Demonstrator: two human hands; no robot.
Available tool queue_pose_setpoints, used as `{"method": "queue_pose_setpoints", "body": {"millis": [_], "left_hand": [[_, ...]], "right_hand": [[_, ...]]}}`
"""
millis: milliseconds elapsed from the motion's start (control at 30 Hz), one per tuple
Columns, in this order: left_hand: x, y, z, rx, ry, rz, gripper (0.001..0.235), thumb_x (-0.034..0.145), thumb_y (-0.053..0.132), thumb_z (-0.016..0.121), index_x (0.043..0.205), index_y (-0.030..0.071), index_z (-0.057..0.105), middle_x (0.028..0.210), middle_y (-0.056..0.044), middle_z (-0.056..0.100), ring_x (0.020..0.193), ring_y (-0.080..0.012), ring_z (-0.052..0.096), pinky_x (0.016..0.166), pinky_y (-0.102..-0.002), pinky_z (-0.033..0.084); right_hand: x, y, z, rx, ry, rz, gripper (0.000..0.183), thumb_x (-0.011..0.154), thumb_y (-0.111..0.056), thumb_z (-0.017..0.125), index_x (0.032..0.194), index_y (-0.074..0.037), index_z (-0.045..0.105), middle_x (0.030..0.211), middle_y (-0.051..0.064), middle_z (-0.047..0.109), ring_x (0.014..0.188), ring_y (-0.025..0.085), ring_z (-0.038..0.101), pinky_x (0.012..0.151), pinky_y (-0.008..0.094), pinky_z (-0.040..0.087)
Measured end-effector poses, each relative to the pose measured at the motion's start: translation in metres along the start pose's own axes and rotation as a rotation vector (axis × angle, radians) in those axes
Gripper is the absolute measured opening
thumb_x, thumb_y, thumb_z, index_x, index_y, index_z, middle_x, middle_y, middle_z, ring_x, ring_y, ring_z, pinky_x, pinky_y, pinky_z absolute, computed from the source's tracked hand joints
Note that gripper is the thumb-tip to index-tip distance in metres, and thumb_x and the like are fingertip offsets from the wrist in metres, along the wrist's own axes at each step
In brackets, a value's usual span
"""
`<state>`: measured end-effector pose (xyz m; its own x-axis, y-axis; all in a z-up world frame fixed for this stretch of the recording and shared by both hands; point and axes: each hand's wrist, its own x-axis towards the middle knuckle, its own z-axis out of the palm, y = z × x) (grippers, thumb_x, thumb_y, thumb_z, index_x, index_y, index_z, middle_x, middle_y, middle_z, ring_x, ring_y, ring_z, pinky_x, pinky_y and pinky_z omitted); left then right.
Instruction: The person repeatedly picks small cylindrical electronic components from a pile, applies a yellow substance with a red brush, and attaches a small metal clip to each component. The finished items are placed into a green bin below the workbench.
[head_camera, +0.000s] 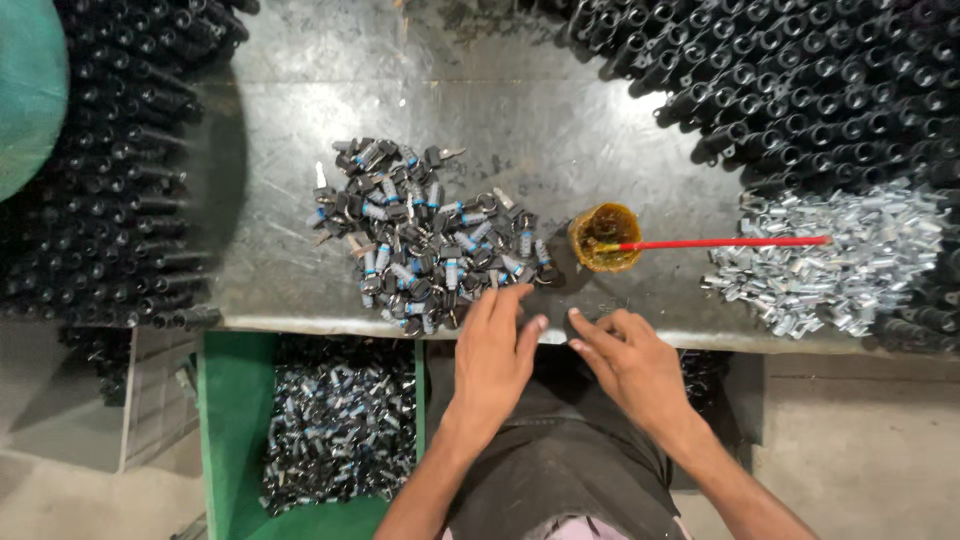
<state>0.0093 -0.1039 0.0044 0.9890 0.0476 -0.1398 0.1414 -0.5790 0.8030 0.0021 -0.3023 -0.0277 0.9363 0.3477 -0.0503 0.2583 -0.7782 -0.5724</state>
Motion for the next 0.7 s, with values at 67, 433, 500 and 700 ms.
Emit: {"method": "queue_pose_setpoints", "body": {"millis": [67,433,500,700], "left_hand": [[0.011,-0.006,0.007,0.120,0.134,0.099,0.035,0.088,0.013,0.073,0.122,0.007,0.063,0.103,-0.014,0.061,0.097,-0.0354,0.061,0.083,-0.045,0.050],[0.046,-0.007,0.037,0.375,0.040,-0.037,0.022,0.090,0.027,0.073,0.104,0.012,0.065,0.096,-0.008,0.069,0.089,-0.0327,0.069,0.071,-0.047,0.054],[0.058,-0.002,0.052,0.534,-0.030,-0.135,0.015,0.094,0.021,0.068,0.106,0.013,0.063,0.098,-0.006,0.069,0.088,-0.0295,0.071,0.071,-0.046,0.056],[0.049,0.009,0.016,0.333,0.289,0.305,0.025,0.075,0.015,0.075,0.095,0.008,0.062,0.091,-0.015,0.066,0.087,-0.0372,0.068,0.065,-0.042,0.054]], "right_hand": [[0.001,0.002,0.004,-0.012,0.027,-0.042,0.046,0.083,-0.022,0.078,0.128,-0.023,0.070,0.087,0.002,0.062,0.076,0.022,0.060,0.062,0.037,0.052],[0.001,0.008,0.017,-0.145,0.175,-0.242,0.049,0.075,-0.015,0.081,0.123,-0.022,0.074,0.081,-0.001,0.056,0.072,0.019,0.053,0.060,0.035,0.048],[-0.004,0.005,0.019,-0.150,0.176,-0.215,0.050,0.074,-0.010,0.080,0.122,-0.021,0.075,0.080,-0.001,0.055,0.072,0.020,0.053,0.061,0.035,0.049],[-0.009,0.002,0.020,0.011,0.168,-0.078,0.038,0.075,-0.007,0.078,0.112,-0.017,0.076,0.082,0.000,0.058,0.077,0.022,0.057,0.063,0.037,0.049]]}}
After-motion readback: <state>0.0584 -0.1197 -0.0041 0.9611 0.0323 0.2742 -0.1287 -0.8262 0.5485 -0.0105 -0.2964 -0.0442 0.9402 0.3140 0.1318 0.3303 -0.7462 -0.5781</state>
